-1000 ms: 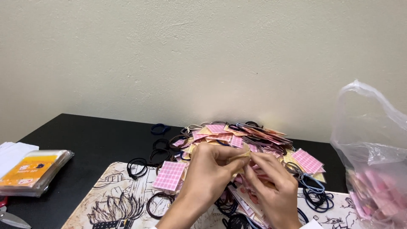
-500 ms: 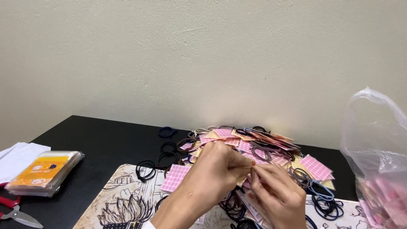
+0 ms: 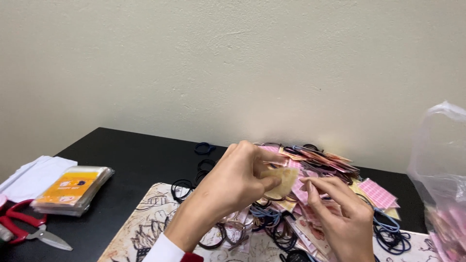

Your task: The person repeatedly picks up small patterned paper squares and hair ties from a pile on a table, wraps the paper around the hair tie, and places the assembled item into a plastic bag. The process is repeated for multiple items throughout the clip.

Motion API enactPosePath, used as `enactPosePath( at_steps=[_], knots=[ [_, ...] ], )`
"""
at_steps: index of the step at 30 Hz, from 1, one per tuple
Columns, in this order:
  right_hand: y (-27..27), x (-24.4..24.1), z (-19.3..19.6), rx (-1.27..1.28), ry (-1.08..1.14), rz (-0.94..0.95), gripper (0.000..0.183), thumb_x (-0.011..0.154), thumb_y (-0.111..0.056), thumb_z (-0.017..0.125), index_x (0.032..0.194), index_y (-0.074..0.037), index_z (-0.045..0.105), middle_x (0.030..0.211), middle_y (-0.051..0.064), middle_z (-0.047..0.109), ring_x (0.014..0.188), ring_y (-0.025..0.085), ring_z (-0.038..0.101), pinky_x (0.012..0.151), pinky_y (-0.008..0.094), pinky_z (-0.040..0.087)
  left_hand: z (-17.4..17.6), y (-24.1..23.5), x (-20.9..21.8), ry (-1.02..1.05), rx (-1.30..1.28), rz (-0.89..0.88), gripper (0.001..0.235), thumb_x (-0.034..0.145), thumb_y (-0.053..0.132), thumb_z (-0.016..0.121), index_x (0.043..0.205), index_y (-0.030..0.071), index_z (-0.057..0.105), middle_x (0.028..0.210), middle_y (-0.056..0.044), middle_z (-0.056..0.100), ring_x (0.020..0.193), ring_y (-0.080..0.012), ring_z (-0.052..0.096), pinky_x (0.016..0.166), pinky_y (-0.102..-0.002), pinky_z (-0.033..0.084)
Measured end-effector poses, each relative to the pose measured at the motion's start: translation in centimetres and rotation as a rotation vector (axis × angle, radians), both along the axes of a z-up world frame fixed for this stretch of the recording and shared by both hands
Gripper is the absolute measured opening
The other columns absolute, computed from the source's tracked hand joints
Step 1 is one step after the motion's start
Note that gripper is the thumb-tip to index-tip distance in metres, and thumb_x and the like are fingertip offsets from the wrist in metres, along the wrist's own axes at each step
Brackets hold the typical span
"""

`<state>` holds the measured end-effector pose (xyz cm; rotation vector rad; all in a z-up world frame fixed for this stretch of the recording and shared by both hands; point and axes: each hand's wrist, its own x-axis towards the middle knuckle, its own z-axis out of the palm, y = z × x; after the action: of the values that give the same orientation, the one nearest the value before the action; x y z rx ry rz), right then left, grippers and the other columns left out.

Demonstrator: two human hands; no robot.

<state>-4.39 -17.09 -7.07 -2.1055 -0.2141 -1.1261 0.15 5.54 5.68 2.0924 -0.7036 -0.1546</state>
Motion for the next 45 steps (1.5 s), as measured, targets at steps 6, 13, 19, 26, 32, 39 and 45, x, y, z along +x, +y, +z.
enactPosePath(
  at_steps=[6,13,19,26,32,39,45],
  knots=[
    [3.1,-0.3,2.2,0.091,0.179,0.183,0.030,0.099,-0.011,0.076,0.126,-0.009,0.090,0.106,0.006,0.087,0.081,0.013,0.078,0.059,0.023,0.074,0.1,0.6,0.3,0.083,0.047,0.040,0.029,0.101,0.020,0.082,0.126,0.007,0.078,0.123,-0.011,0.088,0.105,-0.0173,0.081,0.089,-0.033,0.067],
    [4.9,3.4,-2.7,-0.538,-0.033,0.506,0.016,0.106,-0.021,0.079,0.118,-0.011,0.083,0.105,0.007,0.066,0.087,0.023,0.070,0.077,0.036,0.056,0.3,4.2,3.4,0.023,0.023,0.334,0.015,0.100,0.025,0.089,0.102,0.012,0.096,0.091,-0.004,0.092,0.079,-0.0059,0.074,0.062,-0.032,0.054],
    [7.1,3.4,-5.2,-0.858,0.086,0.298,0.017,0.110,-0.026,0.077,0.118,-0.012,0.071,0.111,0.012,0.063,0.089,0.034,0.066,0.067,0.052,0.054,-2.0,3.0,4.7,0.134,-0.258,0.363,0.012,0.091,0.021,0.096,0.098,0.011,0.097,0.105,-0.005,0.096,0.090,-0.0050,0.080,0.068,-0.025,0.061],
    [4.7,1.7,0.7,-0.461,0.045,0.554,0.018,0.106,-0.017,0.083,0.119,-0.006,0.079,0.103,0.007,0.061,0.081,0.019,0.066,0.069,0.033,0.054,-3.1,1.7,4.8,0.314,-0.440,0.365,0.018,0.090,0.009,0.096,0.107,0.004,0.096,0.104,-0.012,0.095,0.082,-0.0177,0.082,0.068,-0.031,0.068],
    [1.8,0.0,6.3,-0.117,0.320,0.479,0.011,0.092,-0.012,0.092,0.102,-0.011,0.096,0.100,-0.002,0.086,0.074,0.007,0.071,0.057,0.024,0.058,-2.6,0.4,3.3,0.360,-0.406,0.413,0.019,0.086,0.010,0.100,0.104,0.004,0.096,0.097,-0.016,0.094,0.081,-0.0189,0.087,0.071,-0.029,0.072],
    [1.3,0.0,7.9,0.092,0.392,0.224,0.028,0.090,-0.015,0.089,0.115,-0.016,0.101,0.109,0.001,0.097,0.069,0.012,0.083,0.056,0.026,0.071,-3.4,-2.3,1.8,0.365,-0.453,0.249,0.027,0.081,0.000,0.099,0.107,0.003,0.096,0.097,-0.017,0.095,0.081,-0.0194,0.087,0.068,-0.027,0.070],
    [0.3,0.6,6.7,0.026,0.233,0.116,0.024,0.088,-0.017,0.094,0.111,-0.017,0.097,0.093,-0.002,0.095,0.075,0.007,0.079,0.064,0.024,0.063,-4.5,-3.5,2.0,0.452,-0.615,0.199,0.037,0.073,-0.010,0.099,0.109,-0.010,0.093,0.098,-0.025,0.093,0.081,-0.0245,0.088,0.075,-0.031,0.075]
  ],
)
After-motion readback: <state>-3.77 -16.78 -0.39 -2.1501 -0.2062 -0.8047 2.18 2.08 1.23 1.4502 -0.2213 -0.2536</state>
